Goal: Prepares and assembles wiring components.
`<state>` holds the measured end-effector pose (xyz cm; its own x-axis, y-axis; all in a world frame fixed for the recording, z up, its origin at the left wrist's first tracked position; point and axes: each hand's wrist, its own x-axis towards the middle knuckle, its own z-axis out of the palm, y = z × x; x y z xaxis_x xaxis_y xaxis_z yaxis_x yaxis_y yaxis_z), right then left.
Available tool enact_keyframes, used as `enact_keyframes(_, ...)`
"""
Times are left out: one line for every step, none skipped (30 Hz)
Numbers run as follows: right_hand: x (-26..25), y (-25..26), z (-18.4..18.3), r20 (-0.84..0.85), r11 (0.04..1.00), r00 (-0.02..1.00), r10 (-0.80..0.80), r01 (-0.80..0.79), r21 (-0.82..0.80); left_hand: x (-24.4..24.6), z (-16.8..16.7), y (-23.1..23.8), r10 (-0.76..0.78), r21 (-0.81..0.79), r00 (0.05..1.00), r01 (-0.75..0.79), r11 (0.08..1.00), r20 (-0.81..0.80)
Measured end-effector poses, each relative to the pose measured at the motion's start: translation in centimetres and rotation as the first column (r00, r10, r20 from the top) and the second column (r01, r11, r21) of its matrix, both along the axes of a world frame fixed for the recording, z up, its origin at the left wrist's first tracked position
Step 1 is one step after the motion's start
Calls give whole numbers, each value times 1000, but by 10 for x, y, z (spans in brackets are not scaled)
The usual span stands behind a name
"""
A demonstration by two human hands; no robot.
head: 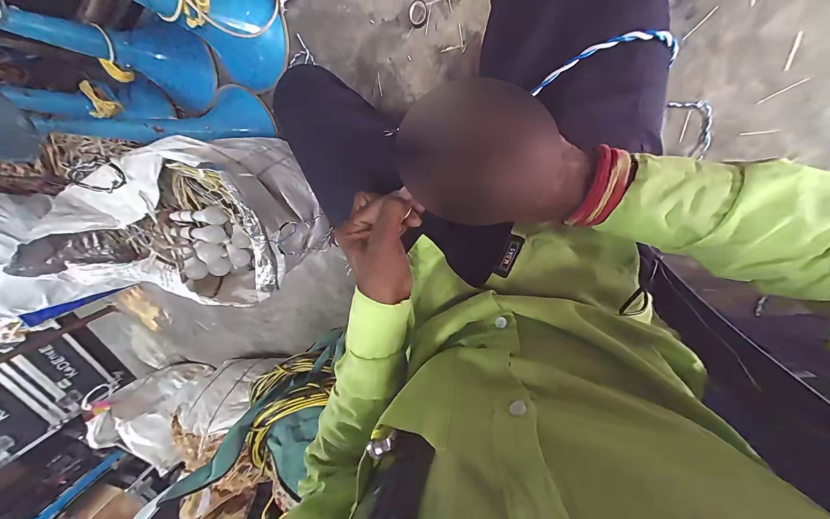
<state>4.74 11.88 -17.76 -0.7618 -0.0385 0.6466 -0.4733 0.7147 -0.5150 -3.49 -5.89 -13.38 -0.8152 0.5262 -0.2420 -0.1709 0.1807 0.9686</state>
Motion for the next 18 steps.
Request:
enact_keyframes(1,0,1,-27,1000,1000,0,0,22,1,2,0,8,-2,1000,-8,1000,22)
enact_keyframes(1,0,1,-41,999,999,6,-5,39,3,5,-1,-3,-25,1000,3,1000,21)
enact_keyframes(2,0,2,-41,999,999,18,-16,51,6,5,-3,-4,-30,1000,4,1000,-1)
enact_keyframes(2,0,2,-39,998,999,29,-27,56,9,6,-7,-40,-58,998,37,998,-50)
enact_keyframes(1,0,1,-38,998,998,39,-37,58,11,5,-9,-70,-82,992,61,995,-109)
enact_keyframes(-1,0,1,-39,997,998,52,-50,60,11,5,-11,-84,-100,984,69,993,-159)
enact_keyframes(-1,1,2,-33,996,997,69,-67,62,12,4,-11,-83,-118,977,61,991,-197)
enact_keyframes(-2,1,2,-26,994,996,83,-81,69,12,3,-9,-71,-131,972,43,991,-224)
enact_keyframes(-3,2,3,-19,992,995,98,-96,79,12,3,-8,-55,-137,969,22,990,-241)
enact_keyframes(-3,2,4,-15,990,994,111,-109,92,12,3,-8,-59,-145,965,22,989,-255)
enact_keyframes(-4,3,5,-10,987,992,125,-123,100,12,3,-7,-50,-148,965,11,989,-258)
enact_keyframes(-3,4,6,-5,986,991,135,-134,104,13,6,-9,-80,-177,965,36,984,-251)
enact_keyframes(-3,5,8,-1,983,989,148,-147,110,14,7,-8,-79,-185,968,34,982,-240)
enact_keyframes(-2,6,9,-3,980,987,160,-158,119,13,5,-5,-48,-174,973,9,985,-225)
enact_keyframes(-1,7,9,-6,977,985,171,-169,128,11,-1,1,15,-145,979,-46,988,-203)
enact_keyframes(0,8,10,-10,974,984,178,-175,143,9,-5,6,53,-140,984,-77,987,-169)
enact_keyframes(2,8,9,-11,971,983,182,-178,156,9,-8,9,71,-148,989,-90,985,-128)
enact_keyframes(4,8,9,-7,968,983,181,-177,176,10,-10,11,86,-154,993,-97,983,-79)
